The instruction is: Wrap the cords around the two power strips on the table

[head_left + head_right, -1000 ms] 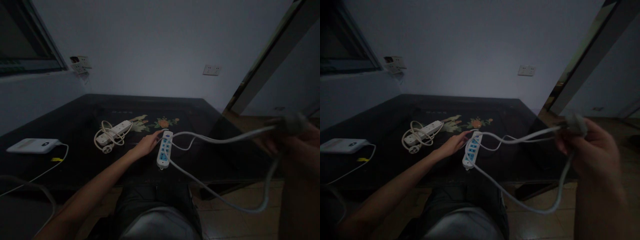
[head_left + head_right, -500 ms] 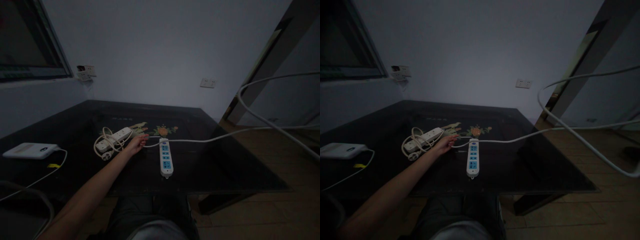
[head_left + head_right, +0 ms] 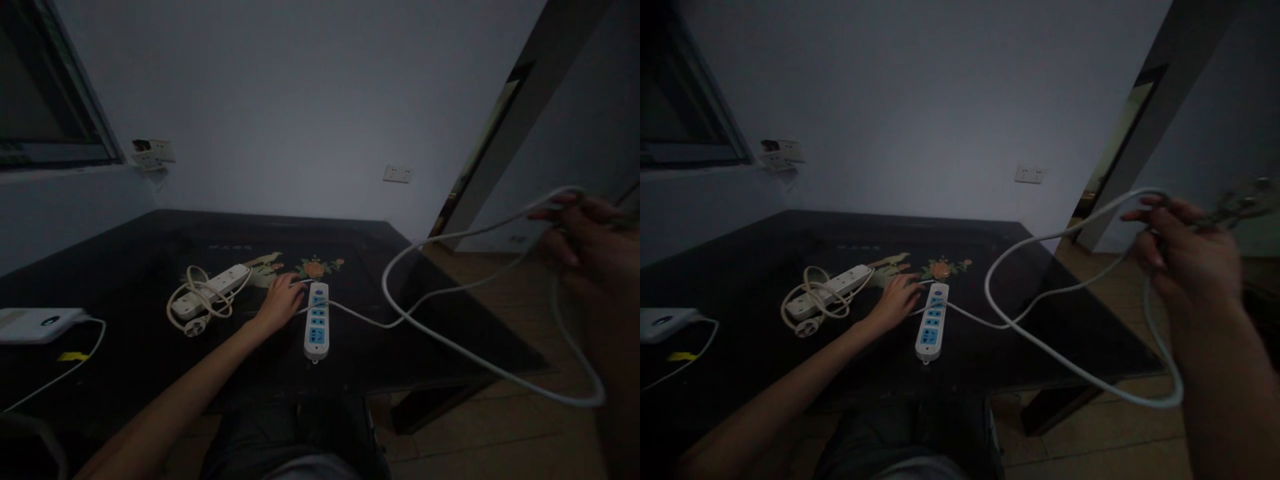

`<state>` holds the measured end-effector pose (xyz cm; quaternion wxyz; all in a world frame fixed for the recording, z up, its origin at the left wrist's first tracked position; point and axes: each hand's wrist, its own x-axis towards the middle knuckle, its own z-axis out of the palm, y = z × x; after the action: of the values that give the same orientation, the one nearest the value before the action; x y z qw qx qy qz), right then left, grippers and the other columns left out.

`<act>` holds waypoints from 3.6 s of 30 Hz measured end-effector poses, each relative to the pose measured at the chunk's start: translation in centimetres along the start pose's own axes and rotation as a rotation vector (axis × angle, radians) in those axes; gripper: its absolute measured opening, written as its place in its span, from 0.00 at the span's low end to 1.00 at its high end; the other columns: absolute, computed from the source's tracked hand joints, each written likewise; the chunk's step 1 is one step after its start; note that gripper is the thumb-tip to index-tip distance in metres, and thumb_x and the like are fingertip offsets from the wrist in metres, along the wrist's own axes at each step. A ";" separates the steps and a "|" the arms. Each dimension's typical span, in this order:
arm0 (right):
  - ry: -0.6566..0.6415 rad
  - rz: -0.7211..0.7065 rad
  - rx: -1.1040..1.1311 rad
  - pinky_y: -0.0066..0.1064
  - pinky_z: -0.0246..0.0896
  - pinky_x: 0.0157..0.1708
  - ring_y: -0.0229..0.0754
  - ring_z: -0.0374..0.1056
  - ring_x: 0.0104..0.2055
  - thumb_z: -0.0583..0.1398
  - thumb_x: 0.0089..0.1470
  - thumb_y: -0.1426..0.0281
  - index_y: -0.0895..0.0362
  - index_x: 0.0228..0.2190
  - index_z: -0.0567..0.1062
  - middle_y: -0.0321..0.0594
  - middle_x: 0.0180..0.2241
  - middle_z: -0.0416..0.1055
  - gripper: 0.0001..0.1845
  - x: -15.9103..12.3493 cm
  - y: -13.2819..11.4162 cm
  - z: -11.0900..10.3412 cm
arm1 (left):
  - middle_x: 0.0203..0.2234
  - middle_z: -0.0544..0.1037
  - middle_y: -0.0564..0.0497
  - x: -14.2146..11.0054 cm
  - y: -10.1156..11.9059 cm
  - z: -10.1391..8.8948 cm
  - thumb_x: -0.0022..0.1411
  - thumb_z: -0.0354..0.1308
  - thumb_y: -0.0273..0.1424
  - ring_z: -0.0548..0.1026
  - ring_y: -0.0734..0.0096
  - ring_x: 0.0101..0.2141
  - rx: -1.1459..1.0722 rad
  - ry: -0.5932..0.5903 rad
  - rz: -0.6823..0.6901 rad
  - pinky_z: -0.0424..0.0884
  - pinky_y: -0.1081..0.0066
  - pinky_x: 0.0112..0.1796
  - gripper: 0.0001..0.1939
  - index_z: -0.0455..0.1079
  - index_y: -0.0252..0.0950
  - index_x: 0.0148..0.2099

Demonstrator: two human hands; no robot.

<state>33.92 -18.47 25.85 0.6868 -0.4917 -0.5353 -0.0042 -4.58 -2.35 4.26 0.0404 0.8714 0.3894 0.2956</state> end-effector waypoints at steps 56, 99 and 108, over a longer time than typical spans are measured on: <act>-0.732 0.689 -0.130 0.21 0.57 0.18 0.32 0.63 0.22 0.56 0.37 0.83 0.59 0.34 0.76 0.39 0.30 0.74 0.19 -6.9 16.0 10.8 | 0.28 0.77 0.50 0.3 4.5 -2.0 0.61 0.52 0.38 0.71 0.70 0.31 -0.592 -0.385 -0.073 0.64 0.73 0.34 0.15 0.75 0.33 0.35; -0.730 0.530 -1.037 0.27 0.56 0.27 0.40 0.70 0.27 0.53 0.58 0.66 0.60 0.39 0.74 0.45 0.30 0.75 0.14 -8.0 16.8 6.5 | 0.49 0.72 0.32 2.7 3.0 2.8 0.50 0.47 0.62 0.72 0.45 0.48 0.012 -0.510 -0.402 0.68 0.59 0.44 0.42 0.65 0.31 0.52; -0.767 0.400 -1.121 0.31 0.56 0.35 0.52 0.70 0.44 0.51 0.60 0.67 0.59 0.42 0.72 0.54 0.42 0.74 0.15 -10.8 17.2 9.1 | 0.55 0.65 0.29 3.0 5.2 1.8 0.50 0.56 0.49 0.67 0.44 0.53 0.131 -0.483 -0.396 0.66 0.60 0.47 0.46 0.49 0.25 0.63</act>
<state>31.81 -9.02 5.84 0.0807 -0.8271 -0.5559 0.0206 1.39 -3.54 5.80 0.1322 0.8243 0.5489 0.0409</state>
